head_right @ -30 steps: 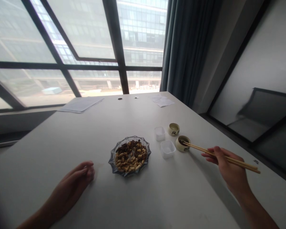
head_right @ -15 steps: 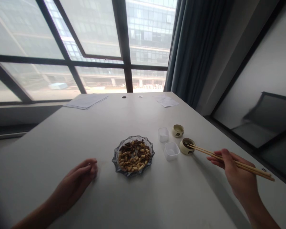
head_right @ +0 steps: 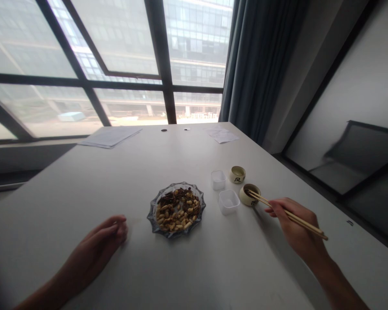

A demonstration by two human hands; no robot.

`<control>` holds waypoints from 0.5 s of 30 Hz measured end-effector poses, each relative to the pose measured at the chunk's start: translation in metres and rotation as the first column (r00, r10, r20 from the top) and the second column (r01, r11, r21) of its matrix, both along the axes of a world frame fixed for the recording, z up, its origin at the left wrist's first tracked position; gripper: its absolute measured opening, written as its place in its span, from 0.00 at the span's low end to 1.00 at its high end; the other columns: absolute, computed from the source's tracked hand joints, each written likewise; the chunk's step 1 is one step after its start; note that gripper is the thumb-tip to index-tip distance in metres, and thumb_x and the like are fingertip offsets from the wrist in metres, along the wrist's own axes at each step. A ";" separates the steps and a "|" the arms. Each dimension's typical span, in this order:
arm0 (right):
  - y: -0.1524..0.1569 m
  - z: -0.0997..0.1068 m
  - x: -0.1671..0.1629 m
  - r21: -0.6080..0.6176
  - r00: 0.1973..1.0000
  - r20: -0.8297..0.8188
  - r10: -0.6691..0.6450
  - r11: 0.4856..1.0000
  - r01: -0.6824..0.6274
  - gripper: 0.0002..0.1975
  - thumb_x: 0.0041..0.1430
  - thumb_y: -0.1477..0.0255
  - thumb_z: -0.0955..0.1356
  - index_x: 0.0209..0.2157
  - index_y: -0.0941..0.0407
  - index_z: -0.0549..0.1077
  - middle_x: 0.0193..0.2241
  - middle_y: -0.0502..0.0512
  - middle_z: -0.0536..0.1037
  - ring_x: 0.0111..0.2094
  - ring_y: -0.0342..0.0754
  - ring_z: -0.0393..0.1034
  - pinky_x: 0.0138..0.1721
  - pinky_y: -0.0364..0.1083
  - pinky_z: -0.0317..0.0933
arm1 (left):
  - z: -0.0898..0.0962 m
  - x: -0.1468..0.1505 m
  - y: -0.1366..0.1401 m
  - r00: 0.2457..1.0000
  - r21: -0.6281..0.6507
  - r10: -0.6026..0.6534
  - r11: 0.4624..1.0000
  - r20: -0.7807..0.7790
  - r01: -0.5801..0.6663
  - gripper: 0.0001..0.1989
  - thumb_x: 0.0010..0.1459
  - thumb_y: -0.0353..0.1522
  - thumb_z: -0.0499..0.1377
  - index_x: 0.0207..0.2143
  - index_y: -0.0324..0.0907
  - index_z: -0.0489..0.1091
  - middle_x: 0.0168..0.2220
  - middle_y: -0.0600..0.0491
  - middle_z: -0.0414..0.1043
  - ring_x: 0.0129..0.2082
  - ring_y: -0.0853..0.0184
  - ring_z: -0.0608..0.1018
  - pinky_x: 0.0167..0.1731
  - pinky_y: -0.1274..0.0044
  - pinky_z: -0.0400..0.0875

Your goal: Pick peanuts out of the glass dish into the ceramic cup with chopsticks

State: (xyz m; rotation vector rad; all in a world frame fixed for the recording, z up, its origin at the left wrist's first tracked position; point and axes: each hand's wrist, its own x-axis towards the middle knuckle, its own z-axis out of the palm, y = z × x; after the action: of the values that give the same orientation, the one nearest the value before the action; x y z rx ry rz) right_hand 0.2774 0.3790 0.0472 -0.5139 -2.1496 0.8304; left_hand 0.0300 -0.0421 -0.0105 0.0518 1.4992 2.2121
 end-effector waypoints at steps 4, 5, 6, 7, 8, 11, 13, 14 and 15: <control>-0.004 0.000 -0.006 0.011 0.999 -0.034 -0.040 0.999 0.040 0.11 0.64 0.62 0.69 0.36 0.54 0.79 0.33 0.56 0.83 0.31 0.51 0.80 0.36 0.48 0.75 | -0.003 -0.001 -0.002 1.000 0.012 -0.022 1.000 -0.001 0.022 0.10 0.51 0.30 0.70 0.38 0.42 0.79 0.27 0.52 0.71 0.30 0.66 0.71 0.30 0.81 0.72; -0.005 0.000 -0.007 -0.005 0.997 -0.048 -0.056 0.998 0.056 0.11 0.65 0.62 0.69 0.37 0.55 0.79 0.33 0.56 0.83 0.31 0.51 0.80 0.35 0.47 0.75 | -0.004 -0.002 -0.003 1.000 0.015 -0.027 1.000 -0.006 0.027 0.09 0.51 0.30 0.69 0.38 0.42 0.79 0.27 0.52 0.71 0.30 0.66 0.71 0.29 0.81 0.71; -0.005 0.000 -0.007 -0.019 0.996 -0.057 -0.066 0.998 0.065 0.11 0.64 0.62 0.70 0.37 0.55 0.79 0.33 0.56 0.83 0.31 0.51 0.80 0.35 0.47 0.74 | -0.004 -0.002 -0.003 0.999 0.017 -0.030 0.999 -0.010 0.030 0.09 0.52 0.31 0.69 0.38 0.42 0.79 0.27 0.52 0.71 0.30 0.66 0.71 0.29 0.81 0.71; -0.006 0.000 -0.007 -0.029 0.996 -0.060 -0.072 0.997 0.070 0.11 0.64 0.62 0.70 0.37 0.55 0.79 0.33 0.56 0.83 0.31 0.51 0.80 0.34 0.46 0.74 | -0.005 -0.002 -0.003 0.999 0.019 -0.031 0.999 -0.013 0.031 0.09 0.52 0.31 0.69 0.38 0.42 0.79 0.27 0.52 0.71 0.30 0.66 0.71 0.30 0.81 0.71; -0.006 0.000 -0.006 -0.032 0.995 -0.063 -0.078 0.997 0.076 0.11 0.65 0.62 0.70 0.37 0.55 0.79 0.33 0.56 0.83 0.31 0.50 0.80 0.34 0.46 0.74 | -0.005 -0.002 -0.003 0.999 0.019 -0.029 0.999 -0.013 0.030 0.09 0.52 0.31 0.69 0.38 0.42 0.79 0.27 0.52 0.71 0.30 0.66 0.71 0.30 0.81 0.71; -0.009 0.002 -0.004 -0.040 0.990 -0.101 -0.096 0.995 0.092 0.11 0.65 0.63 0.69 0.37 0.55 0.79 0.33 0.55 0.83 0.30 0.50 0.80 0.34 0.46 0.74 | -0.003 -0.001 -0.002 1.000 0.009 -0.023 1.000 -0.004 0.023 0.10 0.51 0.30 0.70 0.38 0.42 0.79 0.28 0.52 0.71 0.31 0.67 0.71 0.31 0.81 0.71; -0.015 0.006 -0.004 -0.056 0.984 -0.158 -0.078 0.996 0.070 0.10 0.66 0.64 0.69 0.39 0.55 0.79 0.33 0.55 0.83 0.30 0.49 0.80 0.34 0.46 0.75 | -0.001 0.000 -0.001 1.000 0.000 -0.024 1.000 -0.009 0.024 0.09 0.51 0.31 0.70 0.38 0.42 0.79 0.28 0.52 0.71 0.31 0.66 0.71 0.31 0.81 0.71; -0.018 0.008 -0.005 -0.062 0.982 -0.184 -0.043 0.998 0.032 0.09 0.66 0.65 0.69 0.39 0.55 0.80 0.34 0.55 0.83 0.30 0.49 0.80 0.35 0.46 0.75 | -0.001 0.000 -0.001 1.000 -0.004 -0.026 1.000 -0.017 0.026 0.09 0.52 0.31 0.70 0.38 0.42 0.79 0.28 0.52 0.71 0.31 0.66 0.70 0.31 0.81 0.71; -0.023 0.011 -0.007 -0.062 0.979 -0.204 0.012 0.998 -0.025 0.08 0.66 0.67 0.69 0.39 0.55 0.80 0.34 0.56 0.83 0.31 0.49 0.80 0.35 0.46 0.76 | -0.001 0.000 -0.001 0.999 -0.007 -0.029 1.000 -0.026 0.029 0.10 0.52 0.31 0.70 0.38 0.42 0.79 0.28 0.51 0.71 0.31 0.66 0.70 0.31 0.81 0.71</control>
State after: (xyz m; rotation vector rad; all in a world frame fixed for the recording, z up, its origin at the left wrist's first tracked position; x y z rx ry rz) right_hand 0.2707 0.3557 0.0580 -0.4228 -1.9485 0.9237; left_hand 0.0300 -0.0427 -0.0118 0.1004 1.5097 2.1918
